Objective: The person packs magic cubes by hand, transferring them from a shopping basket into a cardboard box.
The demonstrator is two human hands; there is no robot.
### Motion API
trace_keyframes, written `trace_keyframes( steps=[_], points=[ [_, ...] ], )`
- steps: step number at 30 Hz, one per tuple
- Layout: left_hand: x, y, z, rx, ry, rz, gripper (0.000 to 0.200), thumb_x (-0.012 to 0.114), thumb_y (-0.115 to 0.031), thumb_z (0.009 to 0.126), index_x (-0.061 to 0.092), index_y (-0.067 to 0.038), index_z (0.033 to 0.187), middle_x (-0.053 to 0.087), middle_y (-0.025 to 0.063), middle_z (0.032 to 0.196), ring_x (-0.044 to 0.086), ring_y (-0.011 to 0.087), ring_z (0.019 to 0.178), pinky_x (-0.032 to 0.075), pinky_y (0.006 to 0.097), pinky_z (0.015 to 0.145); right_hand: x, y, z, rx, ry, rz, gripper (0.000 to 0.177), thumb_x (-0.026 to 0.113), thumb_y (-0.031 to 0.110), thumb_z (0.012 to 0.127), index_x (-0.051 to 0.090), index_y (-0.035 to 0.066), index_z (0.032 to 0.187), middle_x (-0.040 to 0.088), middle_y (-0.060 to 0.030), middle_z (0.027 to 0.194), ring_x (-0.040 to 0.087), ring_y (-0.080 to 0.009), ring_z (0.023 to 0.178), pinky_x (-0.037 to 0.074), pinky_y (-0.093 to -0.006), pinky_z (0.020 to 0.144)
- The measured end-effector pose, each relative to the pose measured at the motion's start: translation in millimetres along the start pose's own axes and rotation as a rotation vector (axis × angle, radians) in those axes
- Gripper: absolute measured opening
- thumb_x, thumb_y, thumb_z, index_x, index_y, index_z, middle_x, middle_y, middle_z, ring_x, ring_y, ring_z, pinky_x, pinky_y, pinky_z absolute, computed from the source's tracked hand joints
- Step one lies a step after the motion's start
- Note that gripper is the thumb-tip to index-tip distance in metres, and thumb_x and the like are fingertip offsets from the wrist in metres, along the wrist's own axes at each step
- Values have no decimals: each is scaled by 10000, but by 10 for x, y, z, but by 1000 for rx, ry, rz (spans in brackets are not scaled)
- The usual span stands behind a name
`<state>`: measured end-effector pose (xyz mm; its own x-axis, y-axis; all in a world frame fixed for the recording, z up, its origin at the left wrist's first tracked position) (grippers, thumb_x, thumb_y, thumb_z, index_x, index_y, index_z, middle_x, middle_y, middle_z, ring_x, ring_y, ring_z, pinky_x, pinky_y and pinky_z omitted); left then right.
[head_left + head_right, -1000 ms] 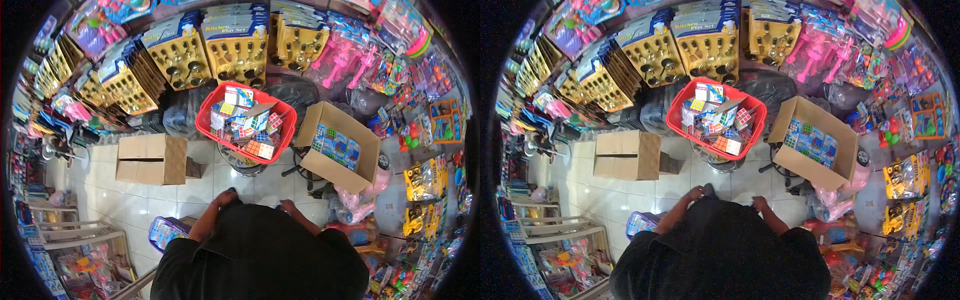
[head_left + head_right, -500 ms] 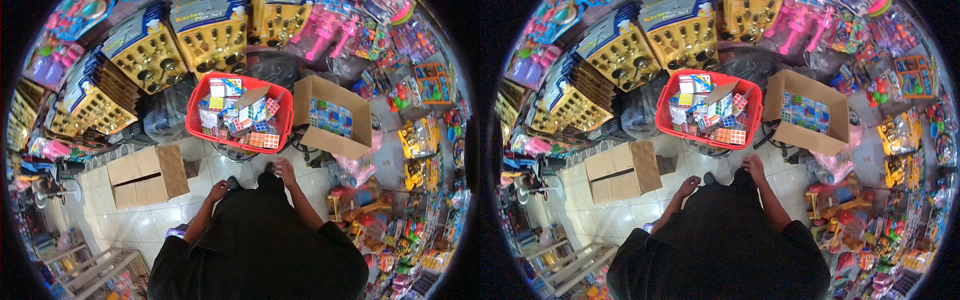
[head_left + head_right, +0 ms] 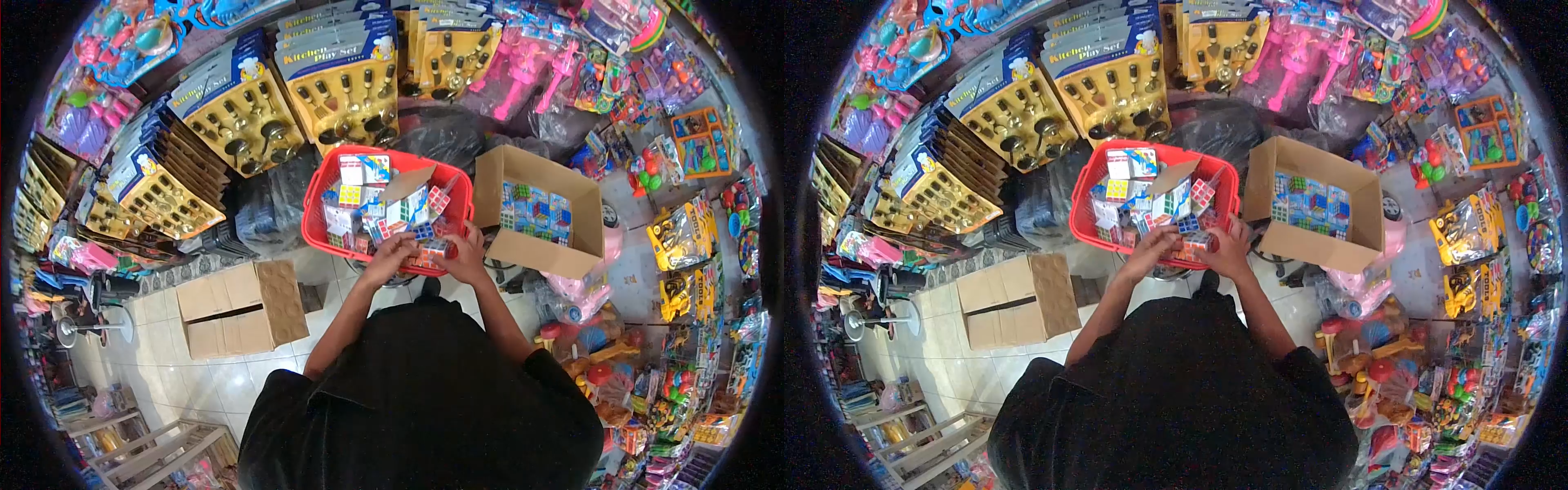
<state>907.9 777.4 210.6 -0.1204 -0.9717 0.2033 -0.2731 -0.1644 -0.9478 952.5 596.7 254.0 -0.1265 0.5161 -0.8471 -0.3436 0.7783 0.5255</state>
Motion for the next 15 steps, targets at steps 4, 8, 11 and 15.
trace_keyframes(
  steps=[4, 8, 11, 15],
  points=[
    [-11, -18, -73, -10, -39, -237, 466, 586, -220, 917, 425, -21, 1306, 590, 86, 1104, 608, 153, 945, 497, 272, 793, -178, 31, 34, 114, 21, 144, 565, 796, 451, 642, 632, 165, 1101, 366, -190, 1335, 333, -374, 1252, 282, -481, 1023],
    [100, -300, -235, 40, 93, -189, 481, 588, -207, 916, 403, -47, 1330, 555, 87, 1186, 580, 154, 1006, 484, 281, 795, -215, 175, 75, 130, 131, 632, 497, 747, 405, 750, 630, 40, 1067, 614, -134, 1039, 582, -189, 968, 462, -336, 828],
    [134, -307, -189, 57, 152, -154, 461, 598, -127, 903, 418, -31, 1316, 571, 68, 1161, 560, 118, 1008, 473, 277, 806, -114, 359, 83, 21, 151, 649, 497, 718, 367, 799, 599, -15, 1094, 648, -104, 914, 613, -141, 819, 492, -287, 729],
    [-42, -423, -178, 80, 45, -131, 386, 589, -70, 898, 457, -15, 1256, 593, 54, 1121, 556, 106, 1013, 456, 260, 849, 113, 295, 187, 65, 188, 888, 428, 624, 345, 884, 579, -9, 1121, 655, -103, 905, 624, -139, 825, 503, -302, 706]
  ],
)
Point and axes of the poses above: each hand's wrist, its own z-axis towards the middle knuckle, its own x-axis out of the palm, y = z × x, the point moved 7 cm from there along z, towards the middle knuckle
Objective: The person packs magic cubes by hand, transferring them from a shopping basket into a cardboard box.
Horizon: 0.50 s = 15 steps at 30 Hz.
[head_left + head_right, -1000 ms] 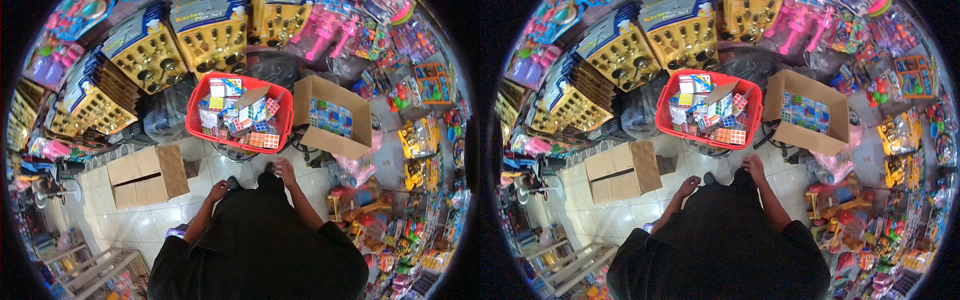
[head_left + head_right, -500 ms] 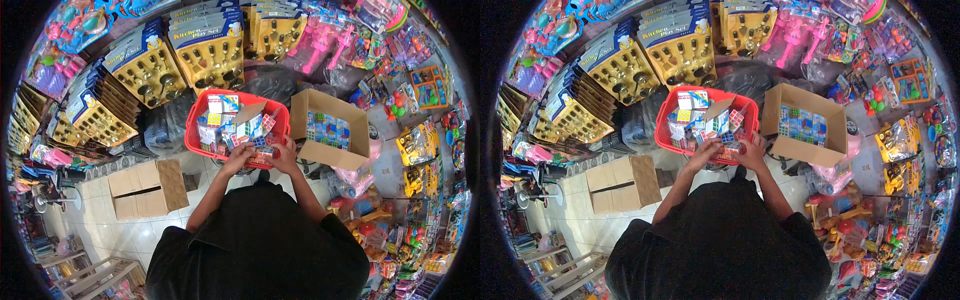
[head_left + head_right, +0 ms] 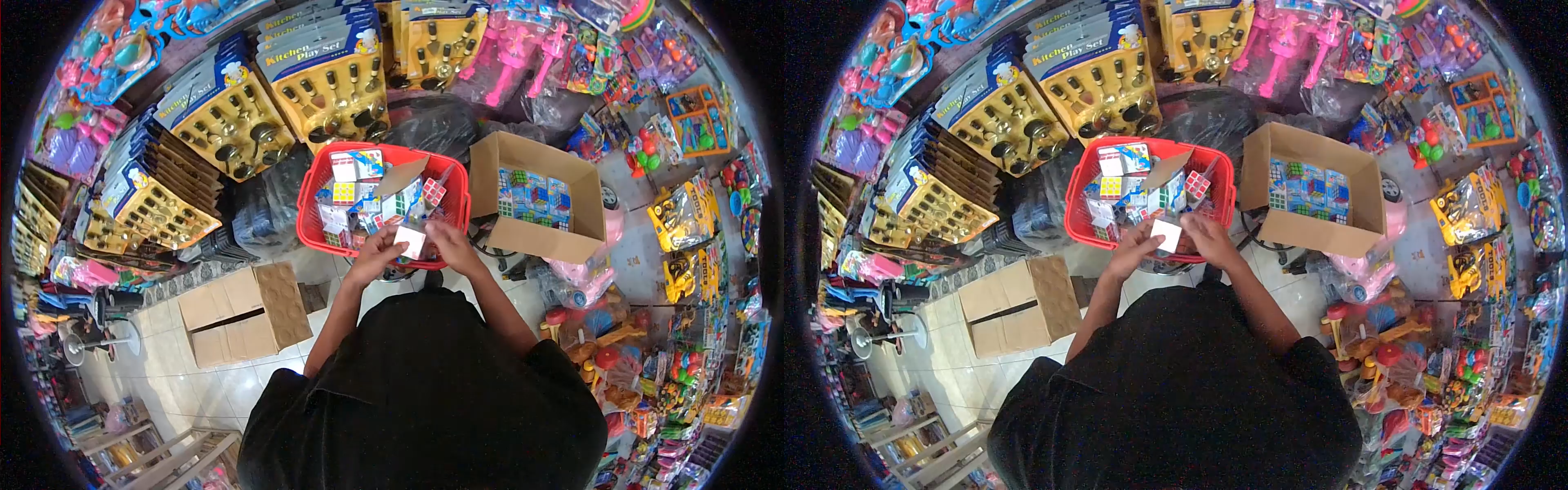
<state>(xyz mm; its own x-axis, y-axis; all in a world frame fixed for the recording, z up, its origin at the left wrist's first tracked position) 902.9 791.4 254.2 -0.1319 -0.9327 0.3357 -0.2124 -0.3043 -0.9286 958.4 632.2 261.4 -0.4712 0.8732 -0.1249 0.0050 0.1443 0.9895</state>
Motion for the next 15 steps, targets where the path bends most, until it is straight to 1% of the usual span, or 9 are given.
trace_keyframes(
  steps=[1, 2, 5, 6, 9, 10, 13, 14, 15],
  points=[
    [-94, 5, -7, 42, -29, -8, 373, 588, -72, 899, 462, -15, 1245, 595, 53, 1119, 556, 107, 1015, 453, 258, 852, -13, -104, 40, 19, -26, 86, 412, 604, 340, 900, 577, -7, 1122, 656, -100, 901, 624, -135, 830, 504, -303, 698],
    [-203, -11, -39, 49, -68, 24, 349, 596, -81, 888, 478, -24, 1211, 593, 50, 1115, 566, 122, 997, 451, 263, 856, -35, 189, 6, 27, -89, -63, 420, 618, 367, 872, 583, 39, 1133, 661, -103, 909, 637, -193, 845, 487, -331, 741],
    [-488, 36, -260, -13, -247, -244, 355, 609, -94, 870, 480, -37, 1197, 585, 49, 1121, 570, 140, 987, 445, 275, 865, 2, 114, -23, -180, -26, -702, 463, 661, 390, 800, 582, 94, 1147, 664, -112, 955, 632, -268, 894, 414, -434, 844],
    [-580, 66, -337, -44, -320, -262, 348, 611, -94, 857, 481, -58, 1178, 576, 45, 1118, 558, 152, 1011, 432, 297, 881, 71, 46, -53, -69, 60, -804, 534, 692, 413, 726, 574, 149, 1174, 669, -86, 976, 616, -290, 940, 302, -528, 902],
    [-682, 81, -479, 76, -321, -310, 333, 603, -87, 862, 479, -78, 1171, 571, 38, 1102, 535, 142, 1044, 420, 305, 877, 274, -15, -113, -286, 14, -1072, 552, 698, 419, 718, 563, 153, 1183, 674, -60, 974, 608, -221, 978, 264, -569, 886],
    [-723, 136, -531, 66, -330, -319, 352, 596, -82, 866, 458, -91, 1189, 565, 32, 1091, 525, 137, 1049, 414, 315, 879, 242, -124, -100, -170, 80, -1025, 528, 692, 424, 723, 576, 149, 1158, 675, -66, 956, 626, -216, 930, 286, -551, 900],
    [-711, 194, -701, 53, -372, -414, 394, 591, -101, 878, 420, -96, 1233, 558, 30, 1102, 526, 133, 1038, 417, 317, 870, 234, -95, -75, 71, 191, -863, 500, 683, 418, 732, 585, 135, 1133, 673, -90, 945, 642, -238, 894, 294, -547, 920],
    [-714, 237, -731, 53, -380, -409, 382, 577, -116, 887, 421, -98, 1235, 559, 41, 1122, 532, 147, 1048, 419, 335, 883, 236, -84, -78, 33, 171, -765, 476, 684, 400, 740, 591, 133, 1124, 674, -94, 928, 652, -256, 868, 302, -534, 939],
    [-716, 291, -757, 53, -389, -403, 371, 563, -131, 895, 422, -100, 1237, 559, 53, 1141, 538, 161, 1057, 421, 354, 897, 220, -119, -70, 29, 142, -762, 472, 686, 392, 741, 591, 133, 1123, 673, -94, 931, 649, -259, 885, 294, -537, 946]
  ],
)
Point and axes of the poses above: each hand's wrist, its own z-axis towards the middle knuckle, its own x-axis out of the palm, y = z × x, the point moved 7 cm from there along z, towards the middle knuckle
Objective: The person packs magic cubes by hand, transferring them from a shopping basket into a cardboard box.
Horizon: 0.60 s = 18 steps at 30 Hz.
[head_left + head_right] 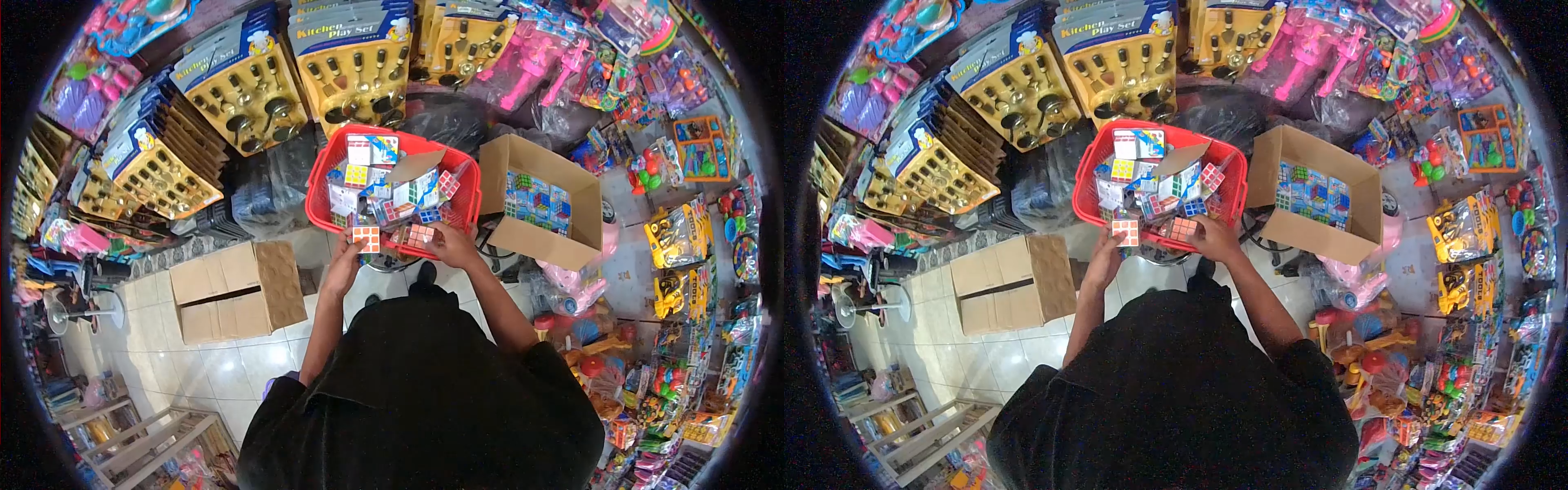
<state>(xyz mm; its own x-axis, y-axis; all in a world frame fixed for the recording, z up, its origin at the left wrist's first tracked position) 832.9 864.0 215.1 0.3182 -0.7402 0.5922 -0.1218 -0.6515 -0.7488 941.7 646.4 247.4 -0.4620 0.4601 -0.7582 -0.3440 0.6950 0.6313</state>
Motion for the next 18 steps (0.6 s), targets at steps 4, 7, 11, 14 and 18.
trace_keyframes(
  steps=[4, 7, 11, 14, 18],
  points=[
    [-52, 114, -115, -37, -3, 3, 335, 540, -168, 918, 425, -101, 1226, 557, 68, 1165, 549, 175, 1057, 426, 372, 908, 3, -36, -44, -25, -200, -48, 431, 687, 363, 750, 592, 138, 1104, 666, -97, 963, 620, -295, 970, 226, -570, 983],
    [-83, 173, -118, -29, -31, 17, 338, 532, -182, 929, 437, -91, 1240, 574, 64, 1134, 554, 165, 1043, 433, 346, 894, -122, -9, -38, -80, -493, -86, 404, 690, 367, 767, 603, 108, 1064, 661, -105, 975, 623, -293, 969, 316, -504, 958],
    [119, -61, -84, 52, -34, 245, 317, 565, -164, 920, 479, -43, 1199, 586, 44, 1083, 548, 115, 992, 426, 270, 850, -64, -282, 265, 69, -461, 277, 376, 698, 327, 801, 625, -13, 945, 671, -152, 870, 651, -200, 819, 483, -292, 697],
    [349, -292, 145, 163, -54, 437, 285, 632, -178, 876, 541, -4, 1082, 612, 59, 961, 578, 115, 863, 455, 273, 753, -243, 43, 341, 224, -354, 244, 357, 694, 319, 803, 637, -18, 908, 674, -132, 770, 653, -206, 719, 487, -314, 691],
    [393, -356, 508, 313, -65, 1030, 423, 713, -329, 781, 595, 8, 1008, 634, 120, 846, 624, 205, 762, 486, 332, 681, -116, -138, 515, 167, -417, 299, 318, 668, 306, 827, 642, -9, 858, 677, -118, 733, 658, -188, 669, 491, -305, 640]
  ],
)
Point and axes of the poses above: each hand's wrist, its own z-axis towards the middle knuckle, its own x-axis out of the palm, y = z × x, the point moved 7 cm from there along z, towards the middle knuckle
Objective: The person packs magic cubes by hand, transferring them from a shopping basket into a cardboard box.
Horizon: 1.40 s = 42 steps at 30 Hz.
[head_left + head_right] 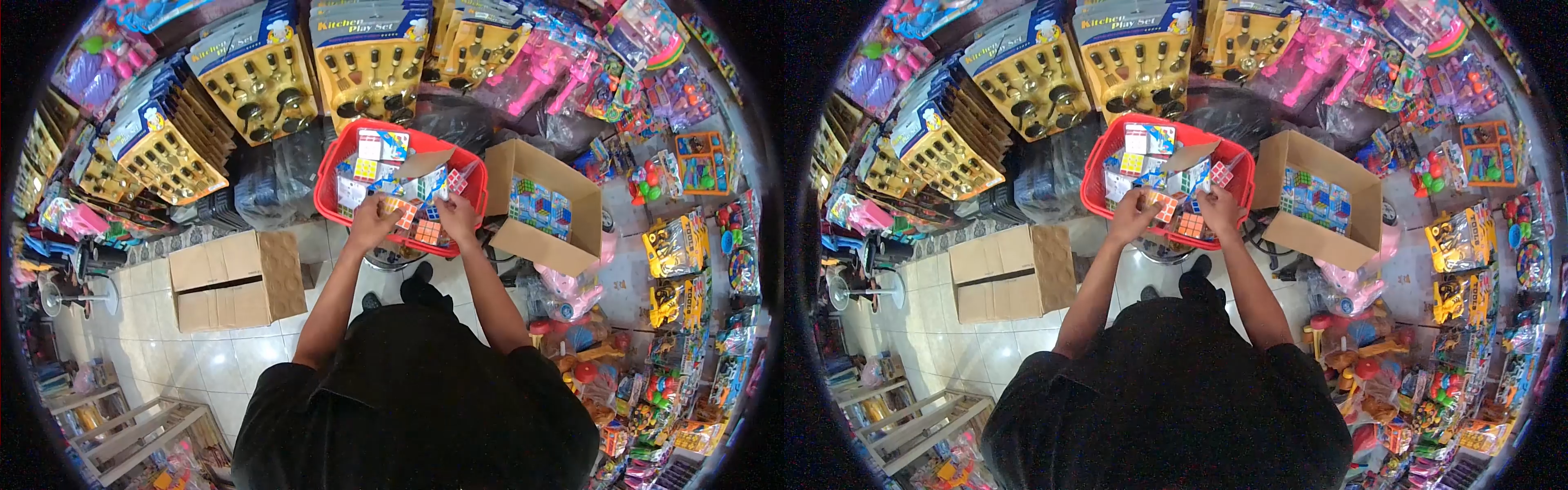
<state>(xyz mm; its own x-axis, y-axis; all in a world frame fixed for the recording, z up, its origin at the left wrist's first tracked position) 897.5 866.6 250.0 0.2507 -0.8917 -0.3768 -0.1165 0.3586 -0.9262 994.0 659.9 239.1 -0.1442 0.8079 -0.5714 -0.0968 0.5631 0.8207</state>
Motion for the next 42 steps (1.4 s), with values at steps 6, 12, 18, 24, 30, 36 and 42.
trace_keyframes(
  steps=[6, 12, 18, 24, 30, 36, 42],
  points=[
    [202, 297, 159, -95, 283, 502, 561, 656, -490, 750, 611, -36, 1077, 654, 173, 952, 633, 335, 894, 490, 431, 748, -318, 39, -15, 20, -51, 306, 244, 611, 207, 889, 621, -18, 796, 631, -42, 663, 588, -78, 614, 456, -244, 570],
    [192, 240, 279, -53, 139, -34, 515, 609, -390, 856, 521, -75, 1253, 607, 142, 1103, 600, 242, 998, 470, 354, 848, -688, 217, 25, 9, -7, 542, 249, 559, 219, 936, 631, -18, 918, 618, -19, 693, 566, -59, 630, 440, -217, 546],
    [356, -441, 275, 4, 300, -307, 516, 666, -216, 859, 468, 2, 1283, 589, 92, 1120, 522, 151, 1059, 439, 302, 885, -366, 337, 147, -71, 339, 656, 265, 513, 231, 966, 632, -5, 963, 615, 14, 766, 551, -47, 643, 440, -216, 579],
    [370, 25, 334, -219, 2, -704, 394, 575, -200, 898, 495, -9, 1233, 617, 61, 1033, 584, 140, 954, 491, 324, 803, -620, -136, 597, -55, 204, 267, 326, 574, 291, 898, 577, 55, 1124, 660, -78, 779, 636, -156, 696, 486, -308, 632],
    [310, 229, 313, -321, -125, -934, 470, 520, -307, 877, 467, -35, 1256, 612, 68, 1056, 605, 194, 959, 490, 364, 807, -603, -412, 508, -147, 245, 23, 400, 679, 381, 799, 561, 111, 1070, 682, -130, 860, 681, -263, 837, 513, -373, 687],
    [295, 193, 359, -350, -169, -859, 456, 505, -331, 877, 493, -39, 1227, 617, 69, 1053, 611, 208, 954, 485, 403, 818, -736, -524, 399, -75, 189, 576, 231, 684, 133, 837, 486, 67, 936, 523, 6, 800, 515, -72, 699, 443, -239, 616],
    [562, 57, 367, -391, -121, -791, 541, 482, -391, 910, 401, -59, 1329, 544, 88, 1222, 533, 210, 1125, 432, 431, 938, -846, 26, 314, -70, 507, 954, 228, 591, 51, 881, 416, 65, 1027, 500, -42, 1028, 532, -107, 943, 460, -271, 793]
  ],
)
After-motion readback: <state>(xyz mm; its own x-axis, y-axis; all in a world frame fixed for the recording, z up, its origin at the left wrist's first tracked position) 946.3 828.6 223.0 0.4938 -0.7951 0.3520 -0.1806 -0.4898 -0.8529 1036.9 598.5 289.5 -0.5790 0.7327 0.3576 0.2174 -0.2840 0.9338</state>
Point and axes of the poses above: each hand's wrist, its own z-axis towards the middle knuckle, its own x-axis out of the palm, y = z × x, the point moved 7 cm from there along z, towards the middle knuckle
